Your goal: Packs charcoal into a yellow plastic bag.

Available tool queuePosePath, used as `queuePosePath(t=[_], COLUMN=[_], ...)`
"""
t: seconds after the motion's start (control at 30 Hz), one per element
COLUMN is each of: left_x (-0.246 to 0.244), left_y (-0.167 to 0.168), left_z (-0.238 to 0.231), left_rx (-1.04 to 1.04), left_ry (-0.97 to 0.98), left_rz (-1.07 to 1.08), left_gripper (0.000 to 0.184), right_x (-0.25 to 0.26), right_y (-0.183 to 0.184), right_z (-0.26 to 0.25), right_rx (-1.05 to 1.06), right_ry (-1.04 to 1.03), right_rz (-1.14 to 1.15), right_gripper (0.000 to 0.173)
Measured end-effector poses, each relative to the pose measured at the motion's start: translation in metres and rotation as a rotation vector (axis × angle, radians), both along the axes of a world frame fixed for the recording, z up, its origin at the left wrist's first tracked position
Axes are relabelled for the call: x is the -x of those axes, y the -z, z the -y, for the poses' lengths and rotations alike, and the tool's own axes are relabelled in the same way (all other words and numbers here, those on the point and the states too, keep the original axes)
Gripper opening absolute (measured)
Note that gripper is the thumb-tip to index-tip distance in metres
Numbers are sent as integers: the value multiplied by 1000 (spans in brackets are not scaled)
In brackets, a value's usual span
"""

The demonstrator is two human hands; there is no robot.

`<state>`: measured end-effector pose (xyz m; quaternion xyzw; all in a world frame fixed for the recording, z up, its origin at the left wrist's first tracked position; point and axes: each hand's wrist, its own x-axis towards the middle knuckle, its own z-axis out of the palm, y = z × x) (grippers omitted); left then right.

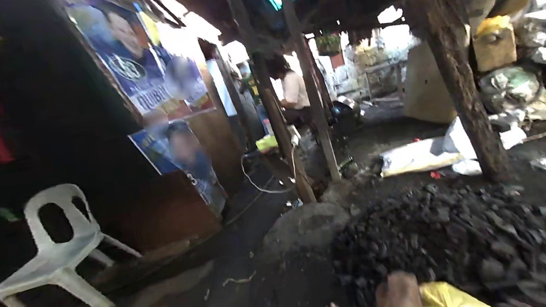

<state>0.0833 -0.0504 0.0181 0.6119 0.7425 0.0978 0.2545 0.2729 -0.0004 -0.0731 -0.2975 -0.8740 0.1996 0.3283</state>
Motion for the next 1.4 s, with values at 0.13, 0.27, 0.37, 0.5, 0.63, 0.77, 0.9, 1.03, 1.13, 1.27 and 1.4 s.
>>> queuePosePath(t=[0.13,0.27,0.37,0.5,0.63,0.77,0.9,1.03,1.13,1.27,1.4], left_x=[-10,-12,-12,-15,-14,-11,-18,-23,-15,-16,-29], left_y=[-4,-5,-6,6,3,3,11,21,21,34,24], left_z=[-19,-7,0,0,0,1,14,15,12,20,29], left_rx=[-42,-19,-18,-107,-99,-79,-254,-198,102,234,84], left_ry=[-28,26,121,119,48,65,101,150,-49,-430,-276], left_rz=[373,656,646,629,629,376,323,305,753,1474,1259], left_gripper=[30,30,32,29,27,33,33,31,21,14,15], right_x=[1,7,2,-8,-5,2,-8,-12,-10,-12,-1], right_y=[-11,-25,-27,-13,-3,1,5,7,15,8,-1], right_z=[34,16,-11,-10,0,3,-8,-10,-2,2,3], right_rx=[-259,-207,-14,438,240,-118,95,165,109,319,308], right_ry=[-79,18,101,-133,-123,-43,-126,-139,-130,-171,-81], right_rz=[-73,-236,-249,-397,-447,-310,-266,-195,-226,-352,-455], right_gripper=[23,41,52,40,19,21,25,24,23,40,41])
